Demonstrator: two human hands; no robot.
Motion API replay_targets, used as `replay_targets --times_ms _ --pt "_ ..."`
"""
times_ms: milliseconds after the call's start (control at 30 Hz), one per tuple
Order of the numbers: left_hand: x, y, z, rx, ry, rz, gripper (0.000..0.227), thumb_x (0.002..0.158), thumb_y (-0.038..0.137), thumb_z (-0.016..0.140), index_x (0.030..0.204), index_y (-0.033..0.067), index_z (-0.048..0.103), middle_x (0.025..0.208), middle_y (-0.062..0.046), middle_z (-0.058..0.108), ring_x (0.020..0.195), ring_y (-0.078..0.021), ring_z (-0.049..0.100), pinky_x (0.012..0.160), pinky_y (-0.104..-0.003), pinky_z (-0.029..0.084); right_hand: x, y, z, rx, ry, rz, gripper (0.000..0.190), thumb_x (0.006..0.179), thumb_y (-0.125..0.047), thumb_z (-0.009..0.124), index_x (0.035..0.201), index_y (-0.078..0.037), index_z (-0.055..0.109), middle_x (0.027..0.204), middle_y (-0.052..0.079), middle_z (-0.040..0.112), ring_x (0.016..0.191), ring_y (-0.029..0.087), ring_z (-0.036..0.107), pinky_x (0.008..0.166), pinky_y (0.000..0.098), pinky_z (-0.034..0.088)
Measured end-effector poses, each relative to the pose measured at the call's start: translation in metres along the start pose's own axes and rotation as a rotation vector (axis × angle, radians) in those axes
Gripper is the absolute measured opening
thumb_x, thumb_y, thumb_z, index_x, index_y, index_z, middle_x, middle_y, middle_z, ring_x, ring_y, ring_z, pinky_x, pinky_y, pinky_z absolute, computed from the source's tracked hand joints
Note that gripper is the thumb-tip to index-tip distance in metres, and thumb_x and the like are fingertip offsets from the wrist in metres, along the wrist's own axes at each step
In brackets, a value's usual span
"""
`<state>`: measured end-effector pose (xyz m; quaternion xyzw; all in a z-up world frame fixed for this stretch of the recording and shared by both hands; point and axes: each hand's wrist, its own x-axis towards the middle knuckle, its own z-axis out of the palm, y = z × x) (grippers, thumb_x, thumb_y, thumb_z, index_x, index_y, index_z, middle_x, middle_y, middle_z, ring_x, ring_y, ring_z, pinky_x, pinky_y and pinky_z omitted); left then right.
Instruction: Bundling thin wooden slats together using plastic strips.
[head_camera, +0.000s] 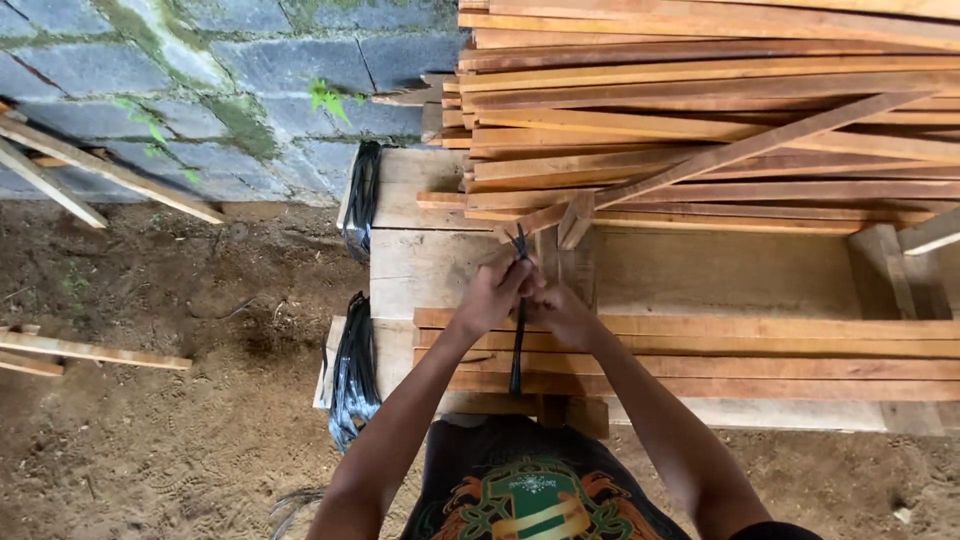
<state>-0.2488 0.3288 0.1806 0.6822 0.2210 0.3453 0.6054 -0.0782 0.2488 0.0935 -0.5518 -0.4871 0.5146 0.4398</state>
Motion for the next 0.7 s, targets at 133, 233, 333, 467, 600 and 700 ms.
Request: replay_targets --times_ms 133,233,333,467,600,700 --pt "0.01 -0.015 -0.001 -0.036 0.023 -0.086 0.023 0.11 0.01 0.05 0.11 -0.0081 0.064 0.077 -0.014 0.068 0.068 -0.0174 0.066 0.063 -0.035 0.055 -0.006 0.032 -0.006 -0.07 -0.088 0.082 0.018 0.089 -0.009 0.071 0.073 -0.004 0.065 0.07 0.002 0.052 0.067 0.019 0.05 0.073 0.0383 0.041" --pt "0.013 -0.025 -0.004 -0.149 0.016 -0.123 0.023 0.11 0.006 0.049 0.114 -0.0092 0.065 0.083 -0.014 0.068 0.071 -0.0142 0.063 0.066 -0.031 0.056 -0.014 0.033 -0.008 0.071 -0.116 0.165 0.018 0.091 -0.017 0.078 0.084 -0.001 0.075 0.081 0.007 0.063 0.079 0.021 0.059 0.084 0.0419 0.045" --pt "0.015 -0.018 -0.008 -0.173 -0.017 -0.145 0.022 0.11 0.006 0.049 0.115 -0.0076 0.065 0.087 -0.015 0.07 0.073 -0.0127 0.064 0.068 -0.028 0.058 -0.017 0.031 -0.012 0.086 -0.153 0.213 0.025 0.092 -0.03 0.081 0.089 -0.006 0.082 0.083 0.009 0.074 0.079 0.022 0.064 0.084 0.0414 0.048" --pt "0.013 -0.025 -0.022 -0.228 -0.105 -0.25 0.028 0.112 0.017 0.049 0.116 -0.0059 0.064 0.096 -0.022 0.073 0.078 -0.0198 0.067 0.072 -0.032 0.057 -0.018 0.01 -0.015 0.115 -0.078 0.216 0.042 0.094 -0.044 0.078 0.101 -0.004 0.083 0.085 0.012 0.073 0.082 0.027 0.066 0.088 0.0469 0.05" --pt "-0.005 0.003 -0.044 -0.296 0.152 -0.307 0.038 0.11 0.032 0.045 0.127 0.0007 0.056 0.091 -0.015 0.075 0.072 -0.0173 0.067 0.06 -0.024 0.044 -0.004 -0.03 0.0 0.222 0.106 0.273 0.045 0.098 -0.038 0.071 0.069 -0.004 0.073 0.067 0.008 0.055 0.065 0.019 0.052 0.065 0.0386 0.041" --pt "-0.04 -0.054 -0.043 -0.355 0.458 -0.245 0.034 0.112 0.021 0.038 0.138 0.0006 0.046 0.092 -0.013 0.065 0.077 -0.018 0.054 0.068 -0.028 0.044 0.0 -0.011 -0.005 0.372 0.226 0.282 0.038 0.099 -0.031 0.075 0.077 0.0 0.074 0.075 0.016 0.065 0.074 0.026 0.062 0.077 0.04 0.047"
